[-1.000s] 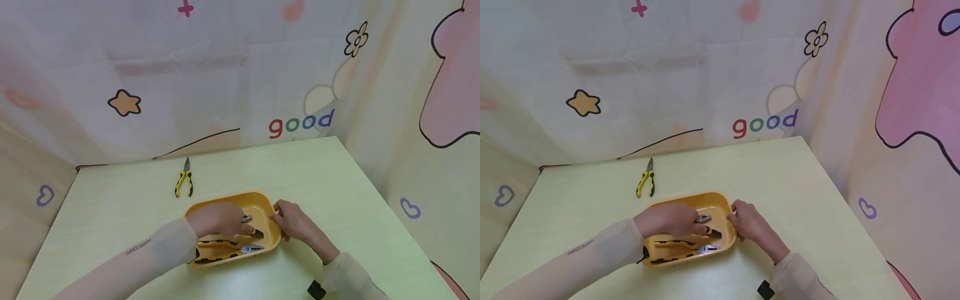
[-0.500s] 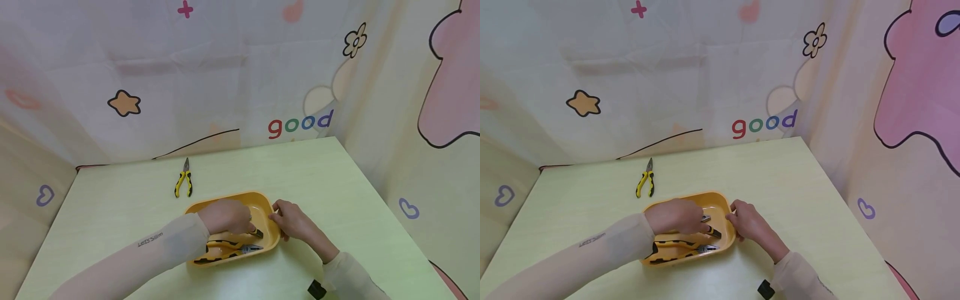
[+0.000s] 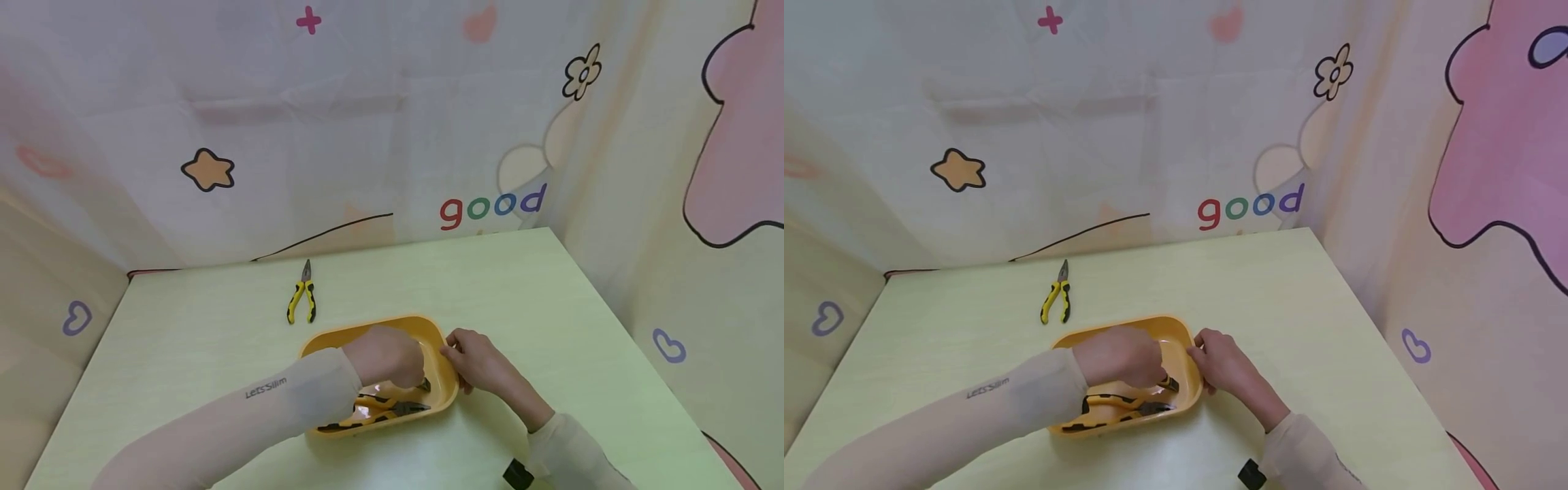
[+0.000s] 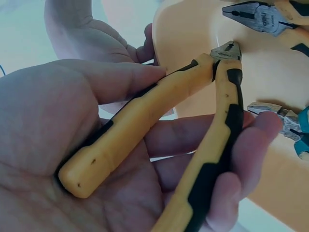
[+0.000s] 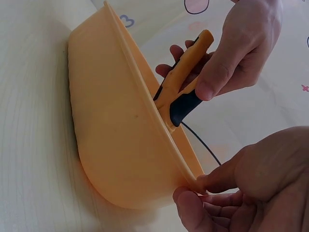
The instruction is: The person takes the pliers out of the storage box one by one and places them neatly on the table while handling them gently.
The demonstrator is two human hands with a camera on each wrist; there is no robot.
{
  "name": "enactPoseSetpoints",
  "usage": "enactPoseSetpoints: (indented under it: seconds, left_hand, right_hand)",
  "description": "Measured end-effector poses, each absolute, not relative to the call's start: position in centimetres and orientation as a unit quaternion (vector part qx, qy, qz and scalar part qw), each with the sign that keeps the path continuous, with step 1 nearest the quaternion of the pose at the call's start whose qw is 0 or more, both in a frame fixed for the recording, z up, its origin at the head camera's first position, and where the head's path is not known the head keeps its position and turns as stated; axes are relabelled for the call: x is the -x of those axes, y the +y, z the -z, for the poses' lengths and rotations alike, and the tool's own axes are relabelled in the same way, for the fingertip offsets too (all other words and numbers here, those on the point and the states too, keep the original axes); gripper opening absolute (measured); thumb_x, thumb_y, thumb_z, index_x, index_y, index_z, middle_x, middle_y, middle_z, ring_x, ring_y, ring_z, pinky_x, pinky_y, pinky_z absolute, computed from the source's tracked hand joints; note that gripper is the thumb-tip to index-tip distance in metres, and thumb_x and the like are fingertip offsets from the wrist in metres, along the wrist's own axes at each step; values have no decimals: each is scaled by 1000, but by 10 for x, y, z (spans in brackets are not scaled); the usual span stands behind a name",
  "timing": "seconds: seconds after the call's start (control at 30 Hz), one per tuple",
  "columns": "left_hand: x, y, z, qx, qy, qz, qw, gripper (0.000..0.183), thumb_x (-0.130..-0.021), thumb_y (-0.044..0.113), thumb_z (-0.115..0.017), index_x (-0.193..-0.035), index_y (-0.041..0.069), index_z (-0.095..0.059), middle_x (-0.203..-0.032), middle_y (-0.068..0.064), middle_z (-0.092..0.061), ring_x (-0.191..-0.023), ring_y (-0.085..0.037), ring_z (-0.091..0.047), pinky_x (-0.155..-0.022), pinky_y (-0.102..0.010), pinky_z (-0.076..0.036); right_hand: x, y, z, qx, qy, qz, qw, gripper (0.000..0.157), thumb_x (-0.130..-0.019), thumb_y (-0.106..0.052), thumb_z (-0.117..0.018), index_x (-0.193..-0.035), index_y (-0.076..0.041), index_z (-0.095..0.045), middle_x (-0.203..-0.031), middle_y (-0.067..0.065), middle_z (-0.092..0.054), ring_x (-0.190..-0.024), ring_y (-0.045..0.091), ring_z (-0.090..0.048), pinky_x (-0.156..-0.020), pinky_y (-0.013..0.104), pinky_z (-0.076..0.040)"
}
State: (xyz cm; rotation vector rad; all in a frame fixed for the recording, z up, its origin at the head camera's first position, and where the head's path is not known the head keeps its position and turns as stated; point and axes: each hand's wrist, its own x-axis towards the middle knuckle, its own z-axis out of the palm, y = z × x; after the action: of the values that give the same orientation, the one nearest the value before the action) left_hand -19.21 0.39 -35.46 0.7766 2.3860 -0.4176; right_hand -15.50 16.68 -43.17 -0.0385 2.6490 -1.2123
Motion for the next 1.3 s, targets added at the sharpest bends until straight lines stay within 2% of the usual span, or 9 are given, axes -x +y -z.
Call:
enactPoseSetpoints:
  seconds: [0.2, 0.47, 0.5, 0.57, 0.7, 0.83, 1.03, 1.2, 1.3]
  left_hand:
    - [191, 8, 356, -291, 895, 181, 284, 41, -105, 40, -53, -69, 20, -54, -71, 4, -43, -58, -11, -38, -57, -28, -34]
    - [191, 5, 355, -289, 897, 172, 287, 37, -104, 38, -54, -74, 18, -60, -70, 3, -45, -58, -12, -41, -58, -28, -36]
    - [191, 4, 354, -291, 897, 169, 285, 36, -104, 39, -54, -76, 18, -62, -72, 3, -48, -61, -12, -44, -64, -27, -41]
    - [192, 2, 352, -300, 897, 163, 281, 38, -105, 40, -52, -77, 18, -64, -73, 3, -49, -64, -13, -47, -75, -30, -45]
    - [195, -3, 346, -305, 898, 152, 277, 43, -107, 46, -49, -79, 19, -67, -77, 4, -55, -73, -14, -53, -96, -39, -44]
    - [197, -9, 341, -302, 905, 142, 262, 46, -106, 50, -49, -78, 19, -68, -74, 4, -56, -71, -14, -54, -84, -36, -45]
    - [198, -28, 337, -314, 915, 104, 230, 54, -106, 50, -50, -63, 18, -57, -61, 4, -43, -61, -14, -51, -69, -35, -47]
    - [201, -45, 332, -310, 924, 67, 212, 58, -107, 50, -49, -59, 17, -50, -57, 3, -38, -55, -14, -45, -58, -32, -40]
    - [202, -54, 329, -306, 931, 42, 196, 59, -107, 49, -49, -58, 16, -47, -55, 4, -34, -51, -14, -38, -53, -30, -34]
  right_hand:
    - [157, 168, 434, 4, 900, 418, 122, 13, -105, -8, -57, -106, 5, -62, -62, 7, -59, -44, 16, -56, -47, 29, -47]
    - [159, 170, 434, 10, 898, 424, 120, 11, -105, -6, -58, -104, 4, -62, -64, 7, -59, -44, 16, -56, -47, 28, -47]
    - [159, 170, 434, 12, 898, 424, 119, 11, -105, -6, -58, -104, 4, -62, -63, 7, -59, -44, 16, -56, -47, 28, -47]
    - [159, 170, 435, 18, 897, 426, 115, 11, -105, -6, -58, -103, 4, -63, -63, 6, -59, -43, 16, -56, -47, 29, -47]
    - [159, 171, 435, 22, 896, 429, 113, 11, -105, -6, -58, -103, 4, -63, -63, 6, -60, -43, 16, -57, -47, 30, -48]
    - [159, 171, 436, 15, 896, 429, 116, 11, -105, -6, -59, -104, 4, -63, -63, 6, -60, -44, 16, -57, -48, 34, -51]
    - [159, 170, 436, 6, 896, 427, 118, 10, -104, -6, -59, -103, 3, -62, -64, 7, -60, -44, 16, -57, -48, 33, -52]
    - [160, 170, 436, 4, 896, 427, 119, 10, -104, -7, -59, -103, 3, -62, -64, 8, -60, -44, 15, -57, -47, 29, -48]
    - [160, 170, 435, 5, 896, 427, 122, 10, -104, -6, -59, -103, 3, -62, -64, 8, -60, -44, 15, -57, -47, 32, -51]
